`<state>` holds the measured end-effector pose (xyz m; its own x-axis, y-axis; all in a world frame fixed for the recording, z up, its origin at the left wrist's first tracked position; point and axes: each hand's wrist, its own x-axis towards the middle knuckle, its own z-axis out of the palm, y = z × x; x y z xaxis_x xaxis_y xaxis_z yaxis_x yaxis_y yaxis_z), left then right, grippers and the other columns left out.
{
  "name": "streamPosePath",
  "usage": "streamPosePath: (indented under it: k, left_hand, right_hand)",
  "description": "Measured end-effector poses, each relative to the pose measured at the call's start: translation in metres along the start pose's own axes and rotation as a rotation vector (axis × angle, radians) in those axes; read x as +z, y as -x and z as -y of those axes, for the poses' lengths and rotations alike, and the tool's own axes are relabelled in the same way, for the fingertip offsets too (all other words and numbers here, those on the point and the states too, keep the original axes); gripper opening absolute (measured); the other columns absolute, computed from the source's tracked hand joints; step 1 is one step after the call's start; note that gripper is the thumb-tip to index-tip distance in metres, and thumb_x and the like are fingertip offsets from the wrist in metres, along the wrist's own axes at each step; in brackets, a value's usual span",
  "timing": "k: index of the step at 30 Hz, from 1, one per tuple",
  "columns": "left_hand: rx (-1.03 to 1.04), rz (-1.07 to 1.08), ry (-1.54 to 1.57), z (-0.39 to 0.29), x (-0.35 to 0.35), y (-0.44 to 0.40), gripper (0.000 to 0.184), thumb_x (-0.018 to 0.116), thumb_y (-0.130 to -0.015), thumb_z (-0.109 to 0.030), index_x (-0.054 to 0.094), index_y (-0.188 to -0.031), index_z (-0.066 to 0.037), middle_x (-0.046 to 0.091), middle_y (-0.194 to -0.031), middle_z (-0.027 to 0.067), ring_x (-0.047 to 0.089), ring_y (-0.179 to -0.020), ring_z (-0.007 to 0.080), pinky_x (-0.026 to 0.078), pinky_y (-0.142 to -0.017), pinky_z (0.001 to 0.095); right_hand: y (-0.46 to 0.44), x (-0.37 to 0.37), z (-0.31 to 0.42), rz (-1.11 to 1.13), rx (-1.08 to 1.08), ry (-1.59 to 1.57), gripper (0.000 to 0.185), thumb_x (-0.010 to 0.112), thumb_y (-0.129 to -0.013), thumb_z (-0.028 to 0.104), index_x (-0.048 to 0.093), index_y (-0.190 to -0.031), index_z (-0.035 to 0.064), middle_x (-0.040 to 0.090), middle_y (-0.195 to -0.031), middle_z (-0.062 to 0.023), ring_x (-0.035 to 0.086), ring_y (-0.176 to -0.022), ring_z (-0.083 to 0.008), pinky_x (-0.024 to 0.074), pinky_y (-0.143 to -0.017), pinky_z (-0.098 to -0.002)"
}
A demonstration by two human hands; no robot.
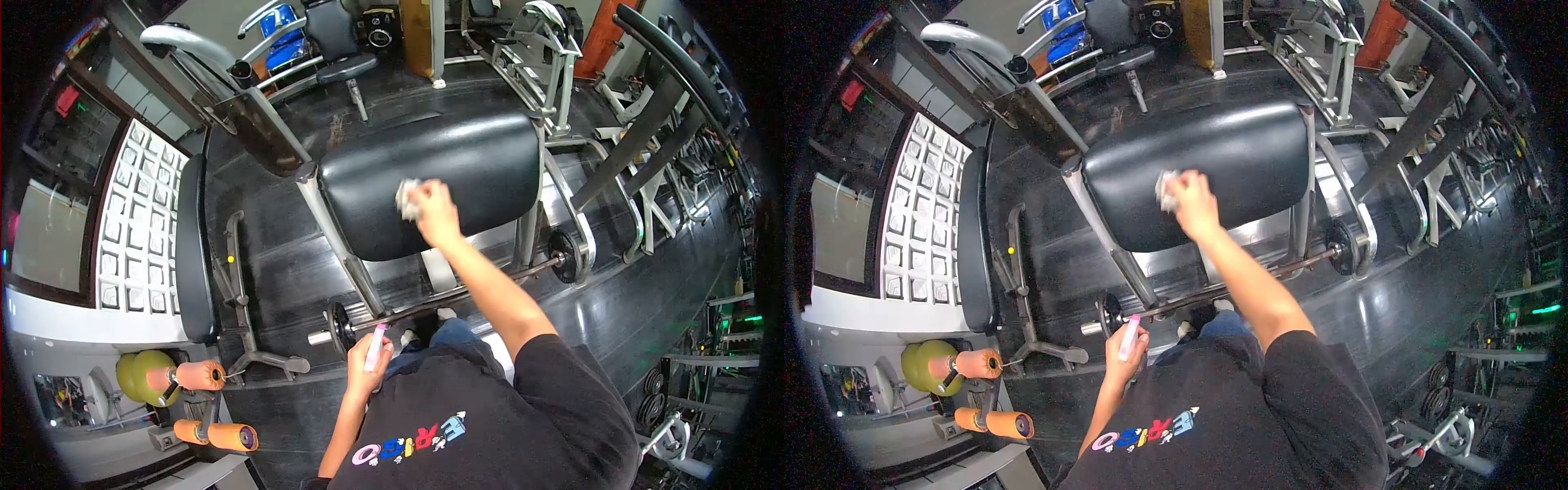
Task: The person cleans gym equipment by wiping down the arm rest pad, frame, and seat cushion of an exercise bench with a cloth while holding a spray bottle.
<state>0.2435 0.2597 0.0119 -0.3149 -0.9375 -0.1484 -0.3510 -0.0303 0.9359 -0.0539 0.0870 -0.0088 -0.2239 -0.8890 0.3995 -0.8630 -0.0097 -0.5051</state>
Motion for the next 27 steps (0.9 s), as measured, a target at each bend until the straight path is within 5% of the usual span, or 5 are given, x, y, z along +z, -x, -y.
streamPosePath:
  k: [5,12,17,22,27]
  left_hand:
    - [-0.007,-0.055,-0.044,-0.015,0.001,-0.001,0.012,0.070,-0.085,-0.011,0.067,-0.091,-0.001,0.063,-0.075,0.0085,0.062,-0.068,0.0169,0.049,-0.065,0.0317]
    - [-0.040,-0.136,0.076,-0.010,0.004,-0.001,0.012,0.069,-0.087,-0.012,0.067,-0.090,-0.001,0.063,-0.075,0.0068,0.059,-0.067,0.0144,0.048,-0.064,0.0310]
    - [0.016,-0.117,0.014,-0.014,0.012,-0.010,0.015,0.068,-0.091,-0.015,0.065,-0.094,-0.001,0.064,-0.075,0.0020,0.061,-0.068,0.0089,0.051,-0.064,0.0274]
    - [-0.005,-0.147,0.016,-0.020,0.019,-0.010,0.014,0.069,-0.089,-0.014,0.066,-0.093,-0.001,0.063,-0.075,0.0045,0.059,-0.067,0.0118,0.048,-0.064,0.0291]
    - [0.005,-0.049,-0.051,-0.037,0.020,-0.018,0.013,0.070,-0.087,-0.013,0.066,-0.091,-0.002,0.064,-0.075,0.0082,0.061,-0.067,0.0172,0.049,-0.065,0.0315]
  right_hand:
    - [0.079,0.009,-0.048,0.107,0.064,-0.034,0.037,0.067,-0.082,0.003,0.066,-0.115,0.0200,0.054,-0.116,-0.0111,0.056,-0.111,-0.0344,0.0535,-0.087,-0.0451]
    - [-0.021,-0.020,-0.001,-0.182,0.024,-0.084,0.045,0.066,-0.073,-0.006,0.064,-0.112,0.0154,0.057,-0.114,-0.0131,0.059,-0.107,-0.0355,0.0547,-0.085,-0.0463]
    - [0.049,0.001,-0.026,0.182,-0.165,-0.045,0.051,0.068,-0.072,-0.002,0.065,-0.117,0.0222,0.054,-0.114,-0.0111,0.055,-0.108,-0.0351,0.0537,-0.088,-0.0472]
    - [0.052,-0.017,-0.072,-0.027,0.142,-0.054,0.033,0.067,-0.081,0.001,0.066,-0.111,0.0152,0.057,-0.113,-0.0134,0.058,-0.107,-0.0367,0.0518,-0.086,-0.0460]
    - [0.003,-0.015,-0.013,-0.066,0.036,-0.105,0.045,0.065,-0.071,-0.008,0.066,-0.109,0.0145,0.058,-0.112,-0.0120,0.059,-0.104,-0.0341,0.0534,-0.086,-0.0437]
